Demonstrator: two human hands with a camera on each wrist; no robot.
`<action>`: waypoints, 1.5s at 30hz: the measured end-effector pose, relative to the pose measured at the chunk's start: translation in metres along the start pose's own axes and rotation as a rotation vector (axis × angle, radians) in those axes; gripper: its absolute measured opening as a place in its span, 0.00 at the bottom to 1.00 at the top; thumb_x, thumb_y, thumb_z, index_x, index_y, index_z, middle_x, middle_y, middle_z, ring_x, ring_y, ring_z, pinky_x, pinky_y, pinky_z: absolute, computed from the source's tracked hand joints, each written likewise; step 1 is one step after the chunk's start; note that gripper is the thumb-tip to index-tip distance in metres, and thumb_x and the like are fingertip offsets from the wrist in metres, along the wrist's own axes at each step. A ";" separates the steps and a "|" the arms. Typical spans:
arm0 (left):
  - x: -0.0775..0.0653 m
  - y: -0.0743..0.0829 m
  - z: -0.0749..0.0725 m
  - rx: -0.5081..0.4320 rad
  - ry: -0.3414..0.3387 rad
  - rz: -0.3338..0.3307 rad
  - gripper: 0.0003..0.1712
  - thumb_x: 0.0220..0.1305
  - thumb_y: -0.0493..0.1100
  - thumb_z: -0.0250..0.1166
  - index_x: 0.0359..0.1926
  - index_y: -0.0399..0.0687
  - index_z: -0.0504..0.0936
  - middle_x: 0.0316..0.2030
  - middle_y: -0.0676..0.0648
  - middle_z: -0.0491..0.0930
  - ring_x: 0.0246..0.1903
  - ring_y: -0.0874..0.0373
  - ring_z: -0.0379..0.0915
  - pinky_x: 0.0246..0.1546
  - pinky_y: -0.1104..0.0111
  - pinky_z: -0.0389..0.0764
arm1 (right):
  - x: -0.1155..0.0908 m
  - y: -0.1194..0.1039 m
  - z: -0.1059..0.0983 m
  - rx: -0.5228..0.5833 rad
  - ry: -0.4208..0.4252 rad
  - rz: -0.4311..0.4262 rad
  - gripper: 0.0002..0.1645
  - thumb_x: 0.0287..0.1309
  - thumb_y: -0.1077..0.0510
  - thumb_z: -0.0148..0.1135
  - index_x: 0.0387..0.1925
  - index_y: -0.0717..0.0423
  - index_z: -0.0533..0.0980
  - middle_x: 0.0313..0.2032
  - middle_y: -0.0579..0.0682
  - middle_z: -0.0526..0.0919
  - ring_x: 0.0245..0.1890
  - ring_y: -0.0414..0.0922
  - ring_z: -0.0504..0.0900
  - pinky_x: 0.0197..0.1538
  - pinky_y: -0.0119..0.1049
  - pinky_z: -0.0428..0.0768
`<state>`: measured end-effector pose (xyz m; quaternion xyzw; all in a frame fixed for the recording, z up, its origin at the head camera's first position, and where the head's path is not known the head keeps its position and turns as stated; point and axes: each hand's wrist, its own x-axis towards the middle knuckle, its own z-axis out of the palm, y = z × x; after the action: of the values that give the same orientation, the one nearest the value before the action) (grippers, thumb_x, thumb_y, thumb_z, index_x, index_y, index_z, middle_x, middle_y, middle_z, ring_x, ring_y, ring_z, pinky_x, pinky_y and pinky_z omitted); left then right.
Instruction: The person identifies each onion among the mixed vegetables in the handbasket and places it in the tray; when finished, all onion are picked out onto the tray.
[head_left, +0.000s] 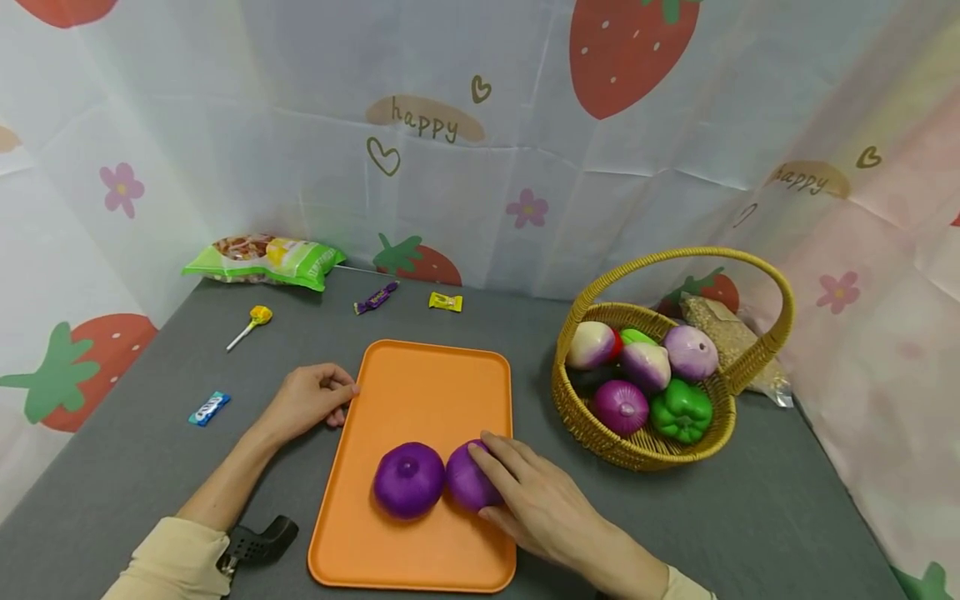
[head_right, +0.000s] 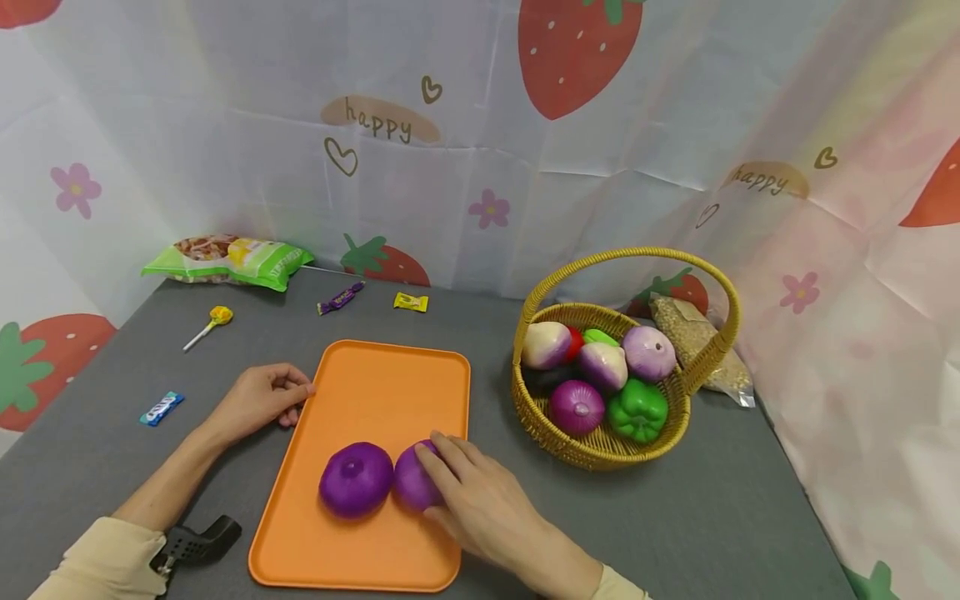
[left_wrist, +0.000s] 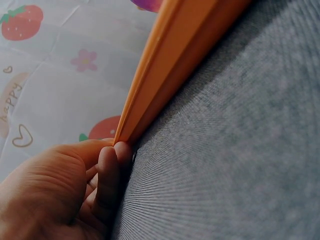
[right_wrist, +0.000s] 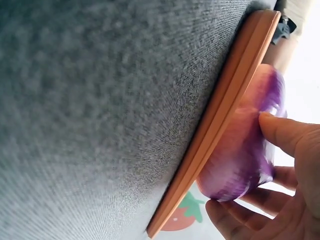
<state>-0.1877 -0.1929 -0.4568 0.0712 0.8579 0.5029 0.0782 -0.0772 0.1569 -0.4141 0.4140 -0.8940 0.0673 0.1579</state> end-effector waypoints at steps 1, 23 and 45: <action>0.000 0.000 0.000 -0.002 -0.001 -0.001 0.13 0.67 0.45 0.64 0.42 0.37 0.81 0.25 0.47 0.83 0.19 0.60 0.79 0.23 0.69 0.83 | 0.001 0.000 0.000 0.000 0.000 0.000 0.40 0.54 0.45 0.71 0.66 0.53 0.69 0.63 0.56 0.75 0.61 0.50 0.77 0.59 0.41 0.80; -0.003 -0.001 0.000 -0.004 -0.005 -0.002 0.14 0.67 0.46 0.64 0.42 0.37 0.81 0.25 0.47 0.82 0.19 0.60 0.79 0.23 0.69 0.83 | -0.002 0.019 -0.026 -0.020 0.043 0.094 0.39 0.60 0.39 0.64 0.68 0.48 0.67 0.64 0.54 0.73 0.60 0.50 0.77 0.54 0.46 0.82; 0.000 0.000 -0.002 -0.014 -0.015 0.011 0.14 0.67 0.46 0.64 0.41 0.37 0.81 0.23 0.48 0.82 0.19 0.60 0.79 0.23 0.68 0.82 | -0.001 0.174 -0.149 -0.034 -0.107 0.524 0.26 0.63 0.54 0.59 0.61 0.58 0.71 0.60 0.66 0.72 0.58 0.65 0.72 0.56 0.67 0.71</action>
<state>-0.1879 -0.1949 -0.4557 0.0793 0.8534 0.5086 0.0824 -0.1754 0.3082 -0.2723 0.1685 -0.9787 0.0689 0.0946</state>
